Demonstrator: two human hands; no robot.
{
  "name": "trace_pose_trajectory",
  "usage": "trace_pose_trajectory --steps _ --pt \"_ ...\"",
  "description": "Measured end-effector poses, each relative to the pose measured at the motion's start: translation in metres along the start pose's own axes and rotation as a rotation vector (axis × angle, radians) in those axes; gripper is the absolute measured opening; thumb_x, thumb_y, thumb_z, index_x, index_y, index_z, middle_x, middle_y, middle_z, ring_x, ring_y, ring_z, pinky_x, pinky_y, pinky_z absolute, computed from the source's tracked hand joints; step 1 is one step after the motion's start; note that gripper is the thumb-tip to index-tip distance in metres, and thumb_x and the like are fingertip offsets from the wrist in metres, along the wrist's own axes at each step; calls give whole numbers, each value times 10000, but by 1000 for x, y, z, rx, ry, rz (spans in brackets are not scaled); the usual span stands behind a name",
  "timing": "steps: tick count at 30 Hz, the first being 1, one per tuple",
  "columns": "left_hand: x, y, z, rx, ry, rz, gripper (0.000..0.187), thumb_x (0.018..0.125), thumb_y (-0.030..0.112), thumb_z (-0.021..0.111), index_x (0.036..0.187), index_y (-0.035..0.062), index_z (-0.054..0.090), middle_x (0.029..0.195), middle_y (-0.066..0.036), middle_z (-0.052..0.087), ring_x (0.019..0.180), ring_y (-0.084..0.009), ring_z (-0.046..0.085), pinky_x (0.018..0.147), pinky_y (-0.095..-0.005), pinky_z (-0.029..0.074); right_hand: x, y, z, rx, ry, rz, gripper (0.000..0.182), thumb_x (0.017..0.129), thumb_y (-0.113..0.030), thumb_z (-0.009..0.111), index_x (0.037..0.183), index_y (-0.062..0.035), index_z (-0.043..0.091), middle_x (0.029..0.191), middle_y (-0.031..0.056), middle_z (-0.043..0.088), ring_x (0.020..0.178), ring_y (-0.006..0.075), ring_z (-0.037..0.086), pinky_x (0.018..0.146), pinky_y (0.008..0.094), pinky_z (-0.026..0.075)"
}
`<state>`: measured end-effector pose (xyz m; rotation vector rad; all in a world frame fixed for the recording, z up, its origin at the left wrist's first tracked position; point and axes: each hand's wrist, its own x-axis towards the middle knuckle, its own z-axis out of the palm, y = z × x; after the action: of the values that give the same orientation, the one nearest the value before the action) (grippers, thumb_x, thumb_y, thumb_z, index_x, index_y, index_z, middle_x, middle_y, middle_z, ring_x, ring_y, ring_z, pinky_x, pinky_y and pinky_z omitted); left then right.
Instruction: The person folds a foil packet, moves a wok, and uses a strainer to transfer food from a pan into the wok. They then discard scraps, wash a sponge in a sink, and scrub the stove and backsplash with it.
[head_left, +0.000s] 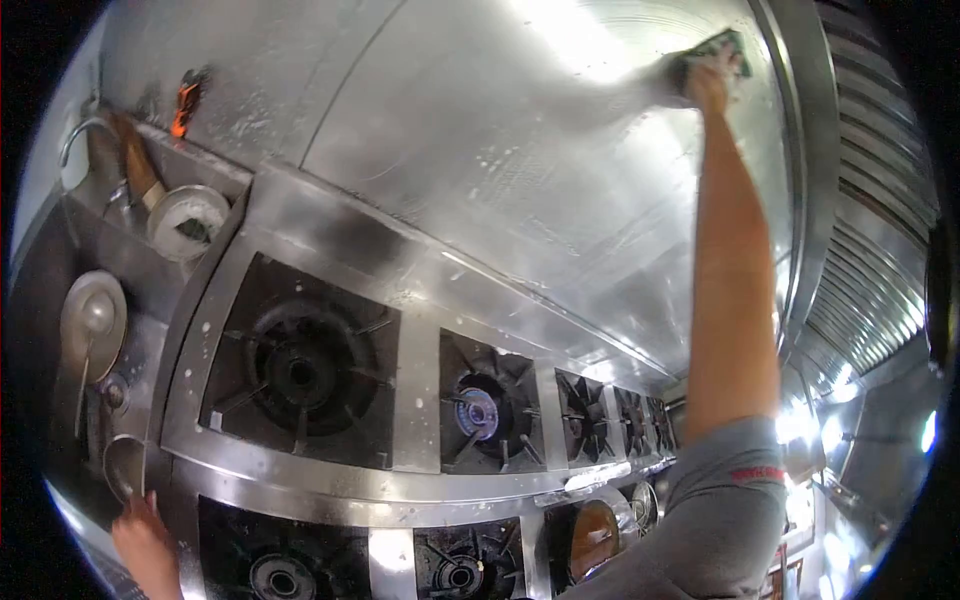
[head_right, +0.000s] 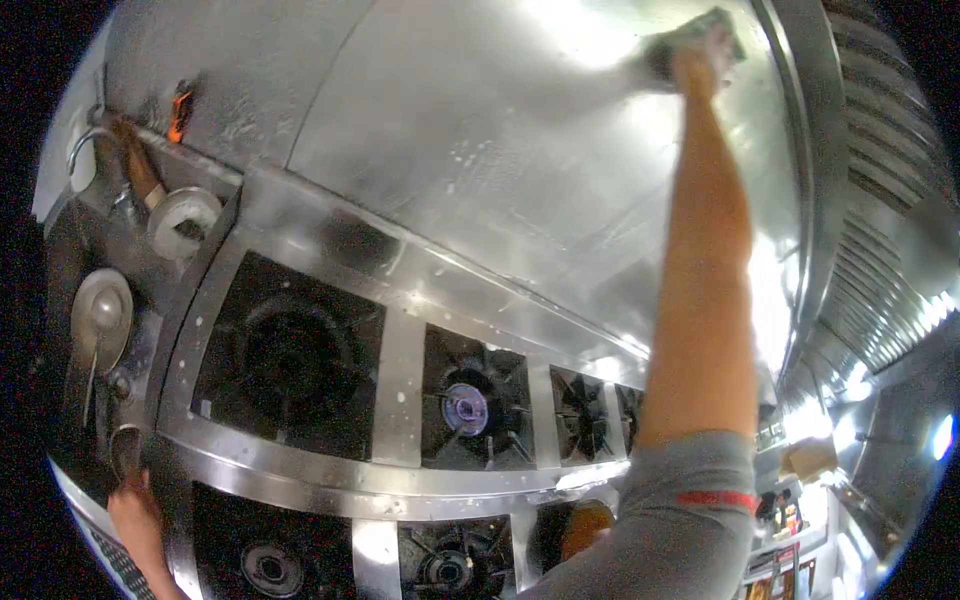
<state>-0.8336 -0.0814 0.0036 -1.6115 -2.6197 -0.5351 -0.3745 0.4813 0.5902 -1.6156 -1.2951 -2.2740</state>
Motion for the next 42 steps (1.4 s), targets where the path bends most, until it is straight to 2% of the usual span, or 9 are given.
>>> trace_pose_trajectory --steps 5,8,10,15,18,23,24,28,42 --pt "1 -8 6 63 -48 -9 234 956 199 580 1007 -18 650 765 -249 632 676 -424 594 596 -513 443 -159 -126 -25 -108 535 -364 503 902 -287 512 1359 -81 463 1317 142 567 1136 303 586 945 454 485" --pt "-4 -8 7 94 40 18 249 959 213 577 1015 -18 652 755 -231 639 680 -424 595 622 -506 452 -253 -135 -31 686 -8 -678 485 904 -377 546 1357 -206 531 1401 52 518 1311 235 446 1131 484 314" --pt "-6 -15 11 76 115 37 252 960 213 576 1009 -21 653 750 -229 639 690 -431 597 634 -508 453 -263 -122 15 694 409 -1111 522 947 -470 484 1429 -272 451 1481 10 439 1398 211 332 1187 503 207" --pt "10 28 -38 214 171 249 365 971 304 614 706 54 617 505 -85 536 393 -238 512 371 -368 396 -77 16 42 705 -132 -239 516 957 -277 483 1425 -66 437 1480 125 434 1356 248 415 1124 483 307" --pt "12 27 -34 207 120 224 362 992 310 565 771 38 654 534 -111 594 410 -259 563 385 -387 424 -6 47 56 -353 -351 -360 611 1019 -445 335 1504 -73 332 1548 179 328 1479 343 185 1195 475 170" --pt "7 -2 -6 346 -13 244 345 985 351 575 933 23 668 573 -143 625 445 -282 602 399 -389 442 -91 16 167 1057 259 236 492 911 -332 532 1293 -23 549 993 207 660 894 370 626 884 454 469" --pt "3 -24 14 168 17 236 290 978 262 560 987 -11 657 730 -217 635 628 -363 611 555 -446 458 -114 -6 159 821 -151 438 585 924 -408 522 1369 -29 483 1097 237 663 1046 369 622 935 468 461" --pt "8 0 -1 47 -116 -46 256 994 203 511 931 -24 611 816 -294 618 761 -445 616 660 -519 460 -280 -73 60 1100 227 225 692 941 -399 535 1504 -61 318 1573 212 241 1416 474 221 1172 534 155" --pt "9 19 -18 149 -39 86 314 989 200 533 755 -9 557 676 -285 593 652 -479 599 550 -534 441 -521 -142 97 1294 -264 169 600 868 -110 577 1452 -115 436 1462 156 404 1235 396 471 1060 422 398"
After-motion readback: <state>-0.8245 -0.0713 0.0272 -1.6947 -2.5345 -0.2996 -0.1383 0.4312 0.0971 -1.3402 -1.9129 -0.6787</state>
